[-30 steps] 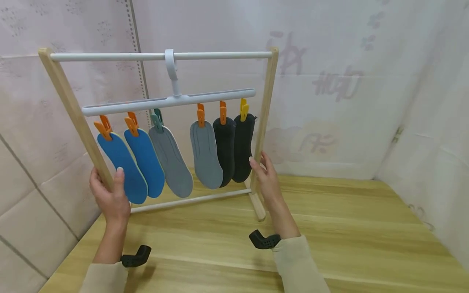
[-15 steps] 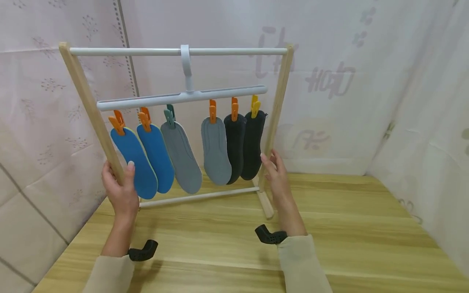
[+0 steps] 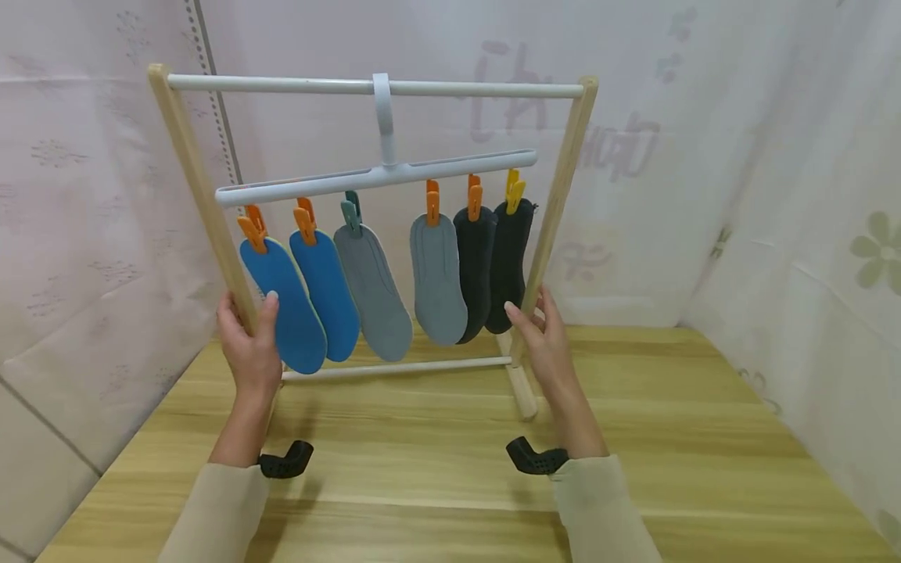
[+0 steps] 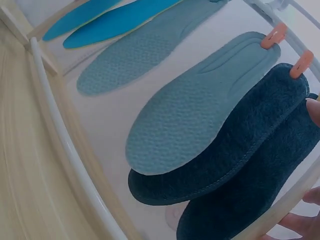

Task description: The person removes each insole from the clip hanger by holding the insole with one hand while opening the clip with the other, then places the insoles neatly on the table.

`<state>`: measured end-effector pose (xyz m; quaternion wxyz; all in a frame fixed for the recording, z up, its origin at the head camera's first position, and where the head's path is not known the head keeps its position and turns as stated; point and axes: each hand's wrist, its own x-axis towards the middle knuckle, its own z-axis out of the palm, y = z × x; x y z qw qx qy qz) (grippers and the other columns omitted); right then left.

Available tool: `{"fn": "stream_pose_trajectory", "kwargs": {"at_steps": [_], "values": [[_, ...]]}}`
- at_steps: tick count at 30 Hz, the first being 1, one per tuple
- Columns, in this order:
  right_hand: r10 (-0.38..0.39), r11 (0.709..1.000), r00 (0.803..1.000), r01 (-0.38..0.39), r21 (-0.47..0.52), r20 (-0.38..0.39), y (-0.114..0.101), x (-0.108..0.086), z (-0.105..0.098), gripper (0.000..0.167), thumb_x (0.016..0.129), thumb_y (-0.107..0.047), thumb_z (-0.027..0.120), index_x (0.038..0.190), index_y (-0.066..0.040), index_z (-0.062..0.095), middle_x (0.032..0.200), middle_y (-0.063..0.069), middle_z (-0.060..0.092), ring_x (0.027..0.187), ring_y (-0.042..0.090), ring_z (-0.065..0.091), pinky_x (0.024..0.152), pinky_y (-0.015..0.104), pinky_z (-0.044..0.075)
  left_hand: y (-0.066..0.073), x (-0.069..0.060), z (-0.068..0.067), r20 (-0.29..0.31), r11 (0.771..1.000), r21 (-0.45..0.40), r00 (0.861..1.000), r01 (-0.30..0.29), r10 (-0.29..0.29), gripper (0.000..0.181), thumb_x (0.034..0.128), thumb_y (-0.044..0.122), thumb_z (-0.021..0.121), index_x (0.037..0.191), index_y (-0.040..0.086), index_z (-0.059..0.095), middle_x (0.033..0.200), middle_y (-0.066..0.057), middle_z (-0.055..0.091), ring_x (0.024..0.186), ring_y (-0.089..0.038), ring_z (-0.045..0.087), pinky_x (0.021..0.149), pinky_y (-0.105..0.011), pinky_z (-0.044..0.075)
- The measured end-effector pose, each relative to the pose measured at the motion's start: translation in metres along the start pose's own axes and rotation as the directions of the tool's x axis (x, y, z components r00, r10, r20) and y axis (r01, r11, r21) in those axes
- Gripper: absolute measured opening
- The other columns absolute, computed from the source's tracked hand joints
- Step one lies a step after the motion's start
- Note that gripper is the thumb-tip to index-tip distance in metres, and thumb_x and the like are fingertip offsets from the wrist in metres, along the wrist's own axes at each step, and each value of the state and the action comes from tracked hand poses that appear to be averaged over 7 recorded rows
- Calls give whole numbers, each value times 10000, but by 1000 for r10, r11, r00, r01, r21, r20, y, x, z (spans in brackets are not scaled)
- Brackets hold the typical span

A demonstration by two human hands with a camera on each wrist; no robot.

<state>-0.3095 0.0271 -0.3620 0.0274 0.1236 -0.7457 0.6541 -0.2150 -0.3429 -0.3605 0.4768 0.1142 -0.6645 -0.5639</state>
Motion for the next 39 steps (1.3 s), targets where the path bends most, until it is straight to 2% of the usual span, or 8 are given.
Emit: {"fn": "stream_pose_trajectory", "kwargs": {"at_steps": [9, 15, 21, 24, 27, 30, 34, 39], "values": [[-34, 997, 999, 33, -73, -2, -3, 5, -9, 877, 967, -570, 580, 1634, -318, 70, 1700, 60, 155, 1540, 338, 261, 1246, 572, 255, -7, -5, 5, 25, 1000, 3, 1000, -2, 2, 729, 975, 446, 618, 1568, 156, 309, 1489, -110, 438, 1342, -232, 443, 1155, -499, 373], [-5, 996, 1000, 3, -95, -18, -8, -2, -7, 854, 980, -564, 557, 1637, -306, 76, 1674, 91, 230, 1517, 366, 282, 1231, 577, 270, -2, -5, -1, 19, 999, 49, 1000, -12, 11, 805, 966, 437, 642, 1581, 64, 281, 1577, -147, 374, 1466, -273, 374, 1244, -477, 294], [-4, 996, 999, 1, -87, -35, -13, -11, -6, 830, 1000, -561, 520, 1639, -279, 72, 1678, 119, 203, 1518, 379, 255, 1236, 569, 256, 2, -5, -4, 49, 1000, 9, 999, -7, 7, 791, 960, 417, 660, 1567, 59, 301, 1519, -163, 420, 1391, -308, 435, 1194, -477, 349], [2, 998, 999, -6, -67, -47, -16, -15, -4, 825, 1003, -546, 520, 1641, -257, 82, 1662, 130, 243, 1500, 358, 285, 1244, 541, 253, 2, -7, -9, 70, 1000, 3, 997, 13, -13, 771, 968, 402, 642, 1567, 69, 290, 1510, -163, 419, 1368, -312, 434, 1183, -509, 348], [2, 1000, 997, -4, -25, -73, -15, -11, 3, 822, 1004, -540, 522, 1641, -250, 92, 1657, 130, 255, 1502, 308, 295, 1258, 507, 253, -3, 1, -11, 106, 1000, -29, 994, 3, 0, 750, 978, 368, 616, 1567, 55, 272, 1499, -189, 414, 1343, -309, 426, 1165, -530, 340], [3, 999, 997, 1, 40, -80, -13, -10, 5, 823, 1001, -552, 518, 1640, -253, 94, 1679, 124, 203, 1538, 268, 258, 1279, 492, 225, -5, 6, -13, 139, 997, -69, 989, -32, 41, 728, 976, 322, 608, 1563, 47, 277, 1472, -217, 414, 1307, -312, 420, 1127, -549, 332], [6, 995, 997, 1, 95, -79, -11, -10, 10, 821, 1000, -566, 505, 1638, -260, 90, 1691, 119, 166, 1561, 260, 228, 1291, 485, 195, -6, 13, -18, 179, 996, -66, 982, -56, 67, 731, 980, 339, 605, 1568, 61, 271, 1499, -192, 396, 1335, -288, 398, 1142, -554, 311], [19, 993, 997, -11, 116, -70, -10, -12, 19, 812, 1004, -562, 498, 1637, -271, 82, 1688, 111, 182, 1560, 248, 229, 1293, 477, 192, -6, 20, -28, 230, 997, -57, 972, -44, 56, 743, 987, 372, 596, 1575, 73, 254, 1523, -175, 365, 1379, -279, 365, 1173, -560, 283]]}}
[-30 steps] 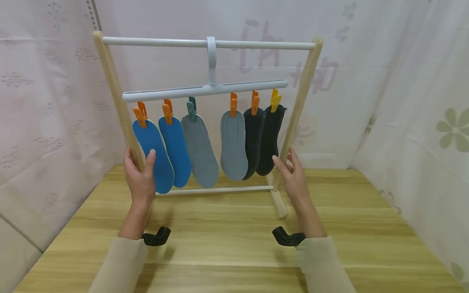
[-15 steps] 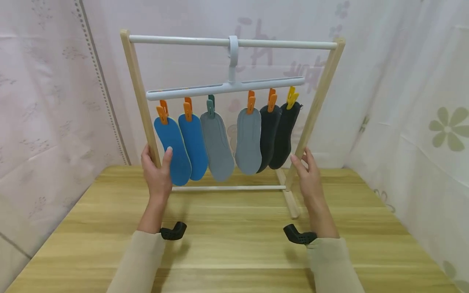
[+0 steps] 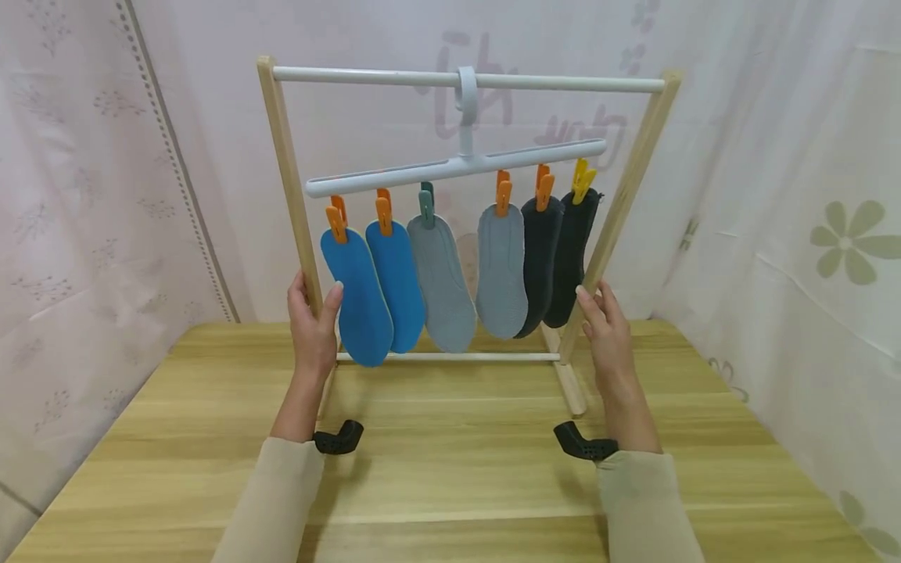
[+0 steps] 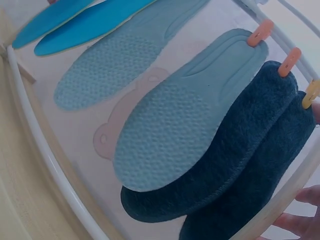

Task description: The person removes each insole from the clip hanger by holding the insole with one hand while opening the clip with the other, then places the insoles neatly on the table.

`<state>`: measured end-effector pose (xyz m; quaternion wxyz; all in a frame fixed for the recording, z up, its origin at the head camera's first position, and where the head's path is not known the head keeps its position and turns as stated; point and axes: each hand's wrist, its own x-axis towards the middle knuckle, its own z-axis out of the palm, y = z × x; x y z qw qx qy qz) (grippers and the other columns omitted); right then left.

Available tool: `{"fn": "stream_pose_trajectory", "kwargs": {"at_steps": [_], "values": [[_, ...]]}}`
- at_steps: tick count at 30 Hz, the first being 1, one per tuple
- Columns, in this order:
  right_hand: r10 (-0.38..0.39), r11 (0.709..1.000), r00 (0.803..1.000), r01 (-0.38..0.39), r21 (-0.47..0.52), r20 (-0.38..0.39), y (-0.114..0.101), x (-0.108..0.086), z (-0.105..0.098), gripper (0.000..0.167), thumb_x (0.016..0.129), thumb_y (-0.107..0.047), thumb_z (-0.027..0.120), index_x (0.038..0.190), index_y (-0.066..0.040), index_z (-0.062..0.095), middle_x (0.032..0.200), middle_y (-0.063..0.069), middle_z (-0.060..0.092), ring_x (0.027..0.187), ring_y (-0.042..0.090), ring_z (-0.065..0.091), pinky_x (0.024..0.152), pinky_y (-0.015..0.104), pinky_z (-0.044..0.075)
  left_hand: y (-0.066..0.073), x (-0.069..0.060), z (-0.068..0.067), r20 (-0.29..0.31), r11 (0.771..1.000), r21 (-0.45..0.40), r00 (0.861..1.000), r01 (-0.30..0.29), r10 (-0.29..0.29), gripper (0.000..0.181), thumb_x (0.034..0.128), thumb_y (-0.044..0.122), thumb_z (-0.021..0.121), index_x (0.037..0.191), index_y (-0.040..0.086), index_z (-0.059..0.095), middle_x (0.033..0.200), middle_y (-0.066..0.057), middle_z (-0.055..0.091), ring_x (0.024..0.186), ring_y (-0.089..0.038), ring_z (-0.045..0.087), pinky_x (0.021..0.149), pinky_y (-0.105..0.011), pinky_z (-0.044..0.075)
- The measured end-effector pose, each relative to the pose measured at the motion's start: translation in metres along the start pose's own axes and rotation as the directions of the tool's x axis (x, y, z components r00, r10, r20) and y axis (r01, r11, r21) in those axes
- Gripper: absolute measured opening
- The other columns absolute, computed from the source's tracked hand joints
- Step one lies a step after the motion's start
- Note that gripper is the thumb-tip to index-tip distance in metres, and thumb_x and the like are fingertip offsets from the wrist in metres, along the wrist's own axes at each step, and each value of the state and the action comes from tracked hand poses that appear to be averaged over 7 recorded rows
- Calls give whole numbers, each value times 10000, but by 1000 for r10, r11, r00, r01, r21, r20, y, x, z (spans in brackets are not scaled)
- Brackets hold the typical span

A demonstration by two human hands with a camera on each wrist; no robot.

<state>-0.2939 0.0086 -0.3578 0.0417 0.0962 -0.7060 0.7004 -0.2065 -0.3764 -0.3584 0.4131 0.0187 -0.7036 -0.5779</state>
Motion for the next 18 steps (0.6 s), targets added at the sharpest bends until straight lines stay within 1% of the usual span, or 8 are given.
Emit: {"fn": "stream_pose_trajectory", "kwargs": {"at_steps": [3, 6, 10, 13, 15, 18], "values": [[3, 1000, 1000, -3, -23, 10, -4, -7, -10, 811, 1007, -557, 500, 1638, -261, 86, 1681, 119, 196, 1559, 250, 228, 1293, 482, 187, -1, -12, 2, 17, 999, -36, 1000, 21, -20, 736, 989, 370, 588, 1579, 85, 252, 1535, -195, 345, 1397, -281, 353, 1187, -564, 271], [-19, 1000, 1000, 19, -17, 10, -5, -4, -10, 794, 1014, -534, 503, 1639, -239, 112, 1669, 140, 226, 1553, 263, 240, 1291, 496, 186, -1, -8, 1, 41, 997, -74, 999, 16, -13, 717, 998, 349, 572, 1586, 102, 243, 1555, -212, 322, 1421, -308, 353, 1195, -554, 278], [-29, 999, 1000, 29, -12, 5, -5, -3, -10, 783, 1016, -518, 506, 1638, -219, 137, 1667, 151, 236, 1546, 269, 253, 1286, 512, 193, 1, -6, -1, 56, 995, -98, 998, 21, -16, 678, 1009, 302, 551, 1585, 104, 250, 1550, -217, 332, 1406, -326, 388, 1181, -529, 307], [-24, 1000, 1000, 24, -18, 4, -6, -3, -11, 796, 1014, -528, 502, 1640, -214, 122, 1680, 146, 201, 1549, 271, 245, 1285, 513, 197, 3, -5, -1, 64, 995, -94, 998, 23, -17, 672, 1015, 298, 543, 1585, 102, 245, 1551, -202, 334, 1408, -333, 382, 1187, -532, 302], [-6, 999, 1000, 6, -40, 0, -6, -4, -11, 806, 1010, -539, 503, 1641, -230, 108, 1685, 136, 188, 1541, 289, 256, 1281, 513, 207, 3, -5, 0, 71, 995, -95, 997, 21, -14, 682, 1014, 308, 544, 1587, 101, 237, 1543, -189, 337, 1406, -333, 375, 1183, -532, 308], [12, 997, 1000, -12, -79, -2, -6, -3, -10, 815, 1005, -544, 511, 1641, -252, 92, 1689, 124, 185, 1536, 307, 259, 1273, 515, 226, 3, -6, 1, 65, 996, -91, 998, 9, -3, 686, 1006, 321, 544, 1584, 110, 242, 1513, -160, 354, 1374, -310, 377, 1151, -487, 323]]}}
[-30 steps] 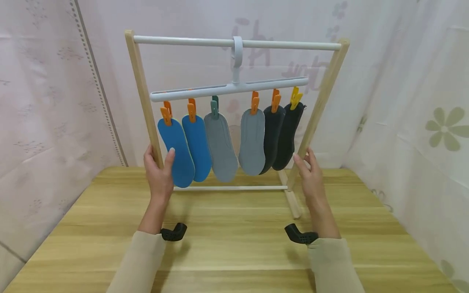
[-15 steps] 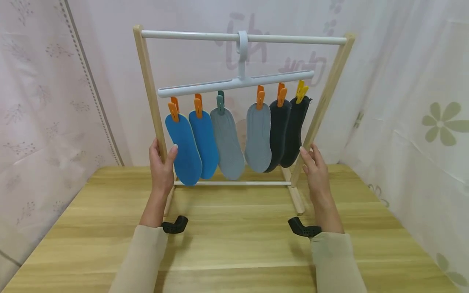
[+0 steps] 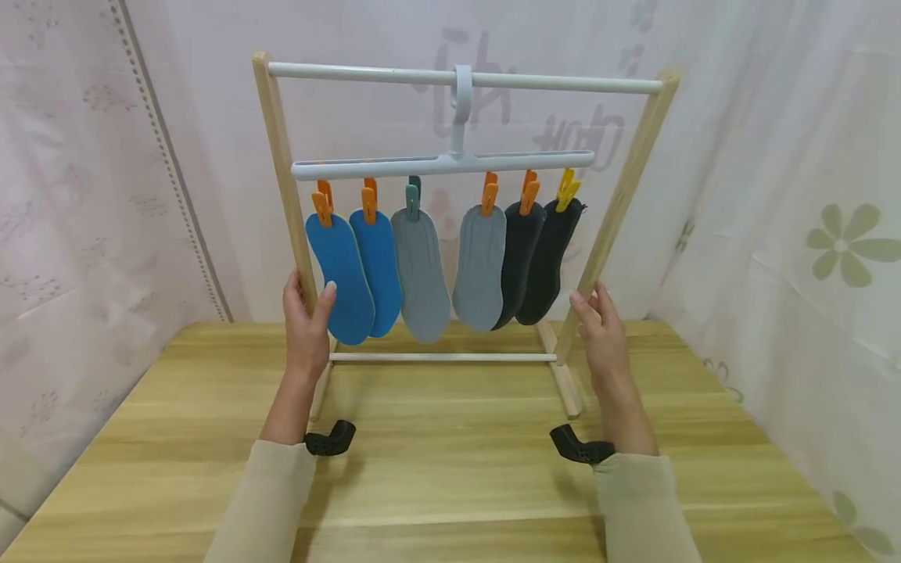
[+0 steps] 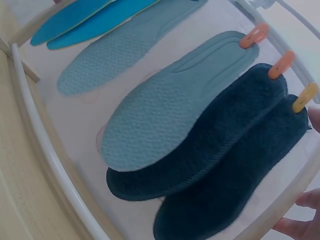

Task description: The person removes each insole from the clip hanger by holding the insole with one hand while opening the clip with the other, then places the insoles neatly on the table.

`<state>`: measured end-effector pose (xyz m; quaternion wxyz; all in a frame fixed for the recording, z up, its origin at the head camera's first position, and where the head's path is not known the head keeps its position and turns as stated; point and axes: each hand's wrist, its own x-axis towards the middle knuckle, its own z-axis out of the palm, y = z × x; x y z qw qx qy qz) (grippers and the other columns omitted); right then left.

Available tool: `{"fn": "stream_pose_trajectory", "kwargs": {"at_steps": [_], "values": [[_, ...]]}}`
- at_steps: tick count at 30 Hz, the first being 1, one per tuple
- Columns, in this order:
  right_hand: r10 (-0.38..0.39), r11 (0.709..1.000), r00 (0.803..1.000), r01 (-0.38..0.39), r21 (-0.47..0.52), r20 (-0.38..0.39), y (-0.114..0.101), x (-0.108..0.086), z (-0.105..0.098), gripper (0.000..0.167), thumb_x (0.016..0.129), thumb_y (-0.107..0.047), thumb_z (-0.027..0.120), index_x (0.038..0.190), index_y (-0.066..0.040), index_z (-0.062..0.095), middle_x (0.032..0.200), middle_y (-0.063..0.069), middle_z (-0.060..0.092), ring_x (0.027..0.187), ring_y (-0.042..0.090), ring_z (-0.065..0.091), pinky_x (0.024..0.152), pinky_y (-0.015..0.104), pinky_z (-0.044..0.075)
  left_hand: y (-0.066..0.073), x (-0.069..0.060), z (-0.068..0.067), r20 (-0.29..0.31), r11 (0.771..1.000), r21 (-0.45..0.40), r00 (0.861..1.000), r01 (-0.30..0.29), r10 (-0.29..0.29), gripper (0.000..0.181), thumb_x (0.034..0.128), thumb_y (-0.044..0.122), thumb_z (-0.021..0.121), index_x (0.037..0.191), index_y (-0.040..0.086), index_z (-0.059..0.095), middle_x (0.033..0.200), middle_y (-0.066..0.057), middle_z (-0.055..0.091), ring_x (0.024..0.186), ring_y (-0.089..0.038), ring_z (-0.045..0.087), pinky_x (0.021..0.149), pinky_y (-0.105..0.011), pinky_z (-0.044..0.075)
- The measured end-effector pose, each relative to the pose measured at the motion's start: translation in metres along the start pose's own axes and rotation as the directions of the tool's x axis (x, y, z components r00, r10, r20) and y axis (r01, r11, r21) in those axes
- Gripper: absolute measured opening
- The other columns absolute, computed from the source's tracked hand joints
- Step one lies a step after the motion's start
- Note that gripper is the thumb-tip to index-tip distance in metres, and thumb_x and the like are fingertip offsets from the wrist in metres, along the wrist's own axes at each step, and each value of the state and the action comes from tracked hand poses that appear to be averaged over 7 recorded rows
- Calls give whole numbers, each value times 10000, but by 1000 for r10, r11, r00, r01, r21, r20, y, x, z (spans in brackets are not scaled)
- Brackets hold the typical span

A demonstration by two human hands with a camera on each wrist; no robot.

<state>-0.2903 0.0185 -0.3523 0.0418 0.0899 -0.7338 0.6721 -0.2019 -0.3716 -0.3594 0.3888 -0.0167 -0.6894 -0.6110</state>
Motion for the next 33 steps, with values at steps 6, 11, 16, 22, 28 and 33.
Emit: {"fn": "stream_pose_trajectory", "kwargs": {"at_steps": [6, 11, 16, 22, 28, 33], "values": [[1, 1000, 1000, -1, -27, 1, 2, 4, 9, 853, 983, -576, 533, 1641, -271, 83, 1692, 99, 176, 1536, 293, 255, 1256, 506, 255, 1, 3, -5, -23, 1000, -5, 999, -25, 25, 687, 1005, 322, 540, 1575, 73, 249, 1516, -196, 342, 1385, -342, 336, 1150, -501, 287], [18, 999, 1000, -18, -38, -1, 2, 4, 13, 881, 978, -561, 552, 1643, -265, 56, 1687, 112, 176, 1543, 317, 239, 1265, 529, 219, 2, 2, -7, -34, 999, 48, 999, 2, -1, 727, 1002, 352, 570, 1583, 73, 233, 1534, -189, 328, 1414, -309, 329, 1185, -561, 269], [7, 1000, 1000, -8, -30, -20, 1, 2, 16, 904, 974, -544, 573, 1642, -276, 27, 1702, 93, 130, 1565, 314, 198, 1268, 550, 203, 7, 3, -7, -58, 990, 137, 997, -47, 55, 768, 975, 396, 629, 1585, 116, 256, 1549, -142, 350, 1451, -288, 331, 1204, -592, 249], [-52, 998, 992, 48, -40, -117, -7, -6, 17, 865, 974, -500, 607, 1639, -262, 108, 1697, 51, 177, 1569, 292, 197, 1266, 531, 237, 19, 0, -5, -87, 968, 247, 994, -44, 68, 809, 954, 478, 639, 1590, 148, 264, 1630, -78, 289, 1536, -293, 233, 1268, -585, 170], [-158, 985, 971, 142, -99, -181, -17, -14, 19, 783, 975, -448, 636, 1616, -242, 236, 1664, 14, 283, 1535, 260, 285, 1262, 487, 270, 28, 2, -1, -73, 959, 279, 994, -55, 78, 800, 954, 461, 636, 1585, 131, 272, 1629, -75, 303, 1521, -253, 254, 1269, -524, 211], [-228, 967, 954, 199, -159, -194, -26, -21, 26, 740, 969, -435, 646, 1591, -210, 314, 1634, 24, 351, 1512, 259, 339, 1249, 498, 298, 33, 2, -1, -73, 953, 296, 994, -60, 85, 783, 955, 441, 635, 1581, 136, 278, 1623, -70, 310, 1512, -243, 267, 1261, -526, 228]]}}
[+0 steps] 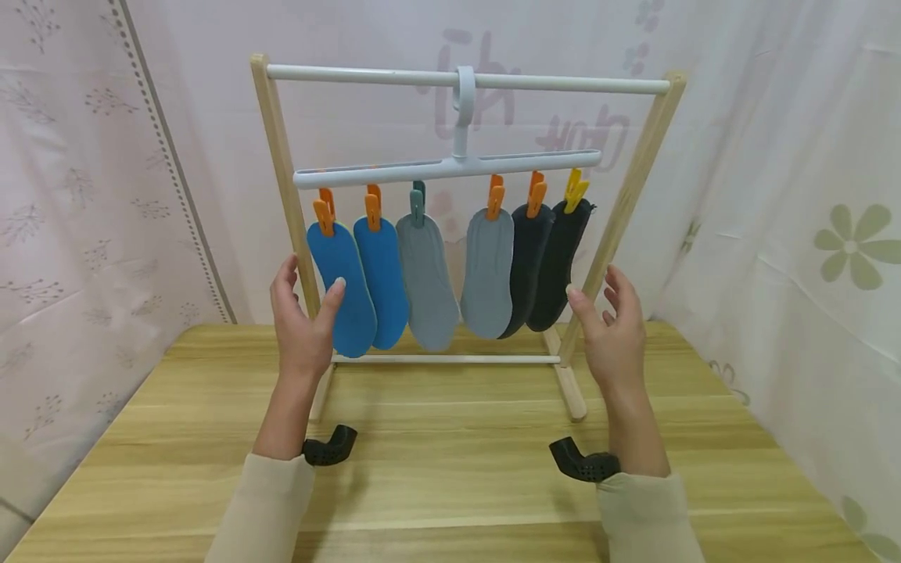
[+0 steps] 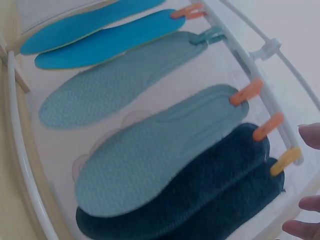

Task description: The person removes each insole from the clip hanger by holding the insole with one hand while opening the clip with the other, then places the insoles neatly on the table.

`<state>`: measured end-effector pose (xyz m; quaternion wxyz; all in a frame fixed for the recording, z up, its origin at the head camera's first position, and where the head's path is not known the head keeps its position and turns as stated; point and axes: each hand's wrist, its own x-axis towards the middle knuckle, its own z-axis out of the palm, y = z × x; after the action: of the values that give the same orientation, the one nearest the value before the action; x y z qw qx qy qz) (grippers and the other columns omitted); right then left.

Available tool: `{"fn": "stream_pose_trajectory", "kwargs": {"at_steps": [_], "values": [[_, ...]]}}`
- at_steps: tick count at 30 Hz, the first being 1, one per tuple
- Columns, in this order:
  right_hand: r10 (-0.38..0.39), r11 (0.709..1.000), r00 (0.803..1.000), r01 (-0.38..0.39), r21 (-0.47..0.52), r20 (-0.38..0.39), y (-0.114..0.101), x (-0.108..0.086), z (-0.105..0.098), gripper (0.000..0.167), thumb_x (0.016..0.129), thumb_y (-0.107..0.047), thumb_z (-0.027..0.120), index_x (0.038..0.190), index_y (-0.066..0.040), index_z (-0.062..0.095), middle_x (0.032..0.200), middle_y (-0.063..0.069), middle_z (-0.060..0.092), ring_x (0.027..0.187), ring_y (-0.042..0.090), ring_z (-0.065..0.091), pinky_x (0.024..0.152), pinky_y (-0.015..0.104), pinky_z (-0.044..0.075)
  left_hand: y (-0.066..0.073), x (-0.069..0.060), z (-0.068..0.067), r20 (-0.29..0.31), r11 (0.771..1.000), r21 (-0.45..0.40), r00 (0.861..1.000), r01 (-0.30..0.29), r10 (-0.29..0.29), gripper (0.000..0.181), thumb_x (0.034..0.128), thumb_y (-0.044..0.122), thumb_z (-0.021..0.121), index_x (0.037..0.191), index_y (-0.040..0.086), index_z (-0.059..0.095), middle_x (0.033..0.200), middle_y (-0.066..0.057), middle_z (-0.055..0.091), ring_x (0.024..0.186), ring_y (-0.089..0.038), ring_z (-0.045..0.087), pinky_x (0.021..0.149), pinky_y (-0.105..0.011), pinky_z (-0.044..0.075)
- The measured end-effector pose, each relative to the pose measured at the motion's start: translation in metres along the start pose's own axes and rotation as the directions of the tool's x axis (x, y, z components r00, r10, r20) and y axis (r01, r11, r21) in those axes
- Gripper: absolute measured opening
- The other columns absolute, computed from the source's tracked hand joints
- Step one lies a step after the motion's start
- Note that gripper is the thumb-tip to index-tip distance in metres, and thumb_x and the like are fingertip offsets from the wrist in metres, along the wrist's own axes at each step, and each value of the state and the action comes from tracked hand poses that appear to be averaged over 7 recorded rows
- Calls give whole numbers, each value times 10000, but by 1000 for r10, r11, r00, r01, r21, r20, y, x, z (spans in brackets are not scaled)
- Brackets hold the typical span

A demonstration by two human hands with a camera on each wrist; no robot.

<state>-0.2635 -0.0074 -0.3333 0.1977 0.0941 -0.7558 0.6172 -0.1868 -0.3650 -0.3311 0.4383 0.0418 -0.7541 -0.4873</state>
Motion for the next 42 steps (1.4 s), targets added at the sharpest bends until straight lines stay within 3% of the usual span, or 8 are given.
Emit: {"fn": "stream_pose_trajectory", "kwargs": {"at_steps": [6, 9, 16, 22, 28, 32, 37, 42], "values": [[-90, 994, 995, 93, -61, 49, -13, -13, 9, 644, 970, -387, 665, 1529, -157, 440, 1571, 86, 440, 1466, 298, 413, 1212, 538, 347, 5, 0, -5, -1, 999, 25, 999, -44, 44, 755, 951, 393, 662, 1559, 101, 322, 1550, -109, 402, 1397, -264, 397, 1156, -531, 354], [-131, 985, 987, 140, -101, 90, -17, -19, 14, 576, 978, -359, 668, 1482, -133, 505, 1515, 125, 500, 1416, 318, 465, 1188, 547, 379, 7, 5, -9, 27, 997, 39, 998, -59, 58, 725, 956, 375, 667, 1545, 95, 350, 1509, -127, 457, 1341, -273, 459, 1103, -515, 401], [-179, 970, 960, 209, -125, 215, -24, -31, 33, 508, 983, -352, 669, 1413, -100, 575, 1449, 127, 564, 1369, 307, 510, 1153, 530, 425, 21, 30, -21, 147, 972, 178, 981, -152, 127, 683, 991, 397, 619, 1555, 111, 361, 1544, -104, 466, 1375, -306, 492, 1135, -551, 427], [-227, 958, 925, 268, -99, 305, -30, -41, 52, 472, 964, -323, 700, 1370, -97, 618, 1417, 108, 597, 1339, 295, 548, 1124, 515, 464, 36, 51, -28, 201, 948, 271, 973, -168, 115, 658, 1031, 446, 535, 1559, 96, 355, 1542, -133, 469, 1366, -330, 516, 1123, -554, 457], [-195, 970, 905, 236, -62, 378, -36, -49, 69, 489, 963, -347, 698, 1384, -117, 604, 1407, 98, 603, 1328, 283, 562, 1109, 521, 473, 54, 67, -30, 240, 945, 280, 965, -171, 103, 672, 1032, 482, 511, 1560, 94, 358, 1537, -143, 486, 1373, -327, 510, 1124, -547, 460], [-157, 981, 895, 190, -37, 418, -40, -53, 83, 513, 973, -393, 673, 1404, -129, 586, 1426, 89, 601, 1334, 273, 567, 1108, 515, 477, 63, 77, -30, 279, 959, 231, 955, -165, 97, 660, 1032, 475, 517, 1556, 100, 374, 1542, -127, 499, 1402, -311, 511, 1164, -515, 429], [-114, 993, 867, 112, 32, 484, -45, -56, 104, 547, 986, -408, 647, 1432, -105, 552, 1462, 94, 581, 1345, 275, 560, 1127, 517, 462, 67, 89, -32, 342, 980, 142, 936, -143, 87, 558, 1046, 432, 521, 1513, 136, 453, 1468, -111, 580, 1377, -263, 554, 1175, -456, 430], [-72, 996, 835, 31, 85, 545, -49, -60, 127, 568, 992, -421, 634, 1455, -110, 525, 1467, 103, 567, 1347, 292, 558, 1110, 497, 483, 65, 98, -35, 399, 986, 87, 912, -144, 98, 468, 1062, 364, 517, 1460, 119, 523, 1371, -144, 643, 1316, -256, 594, 1150, -449, 456]]}}
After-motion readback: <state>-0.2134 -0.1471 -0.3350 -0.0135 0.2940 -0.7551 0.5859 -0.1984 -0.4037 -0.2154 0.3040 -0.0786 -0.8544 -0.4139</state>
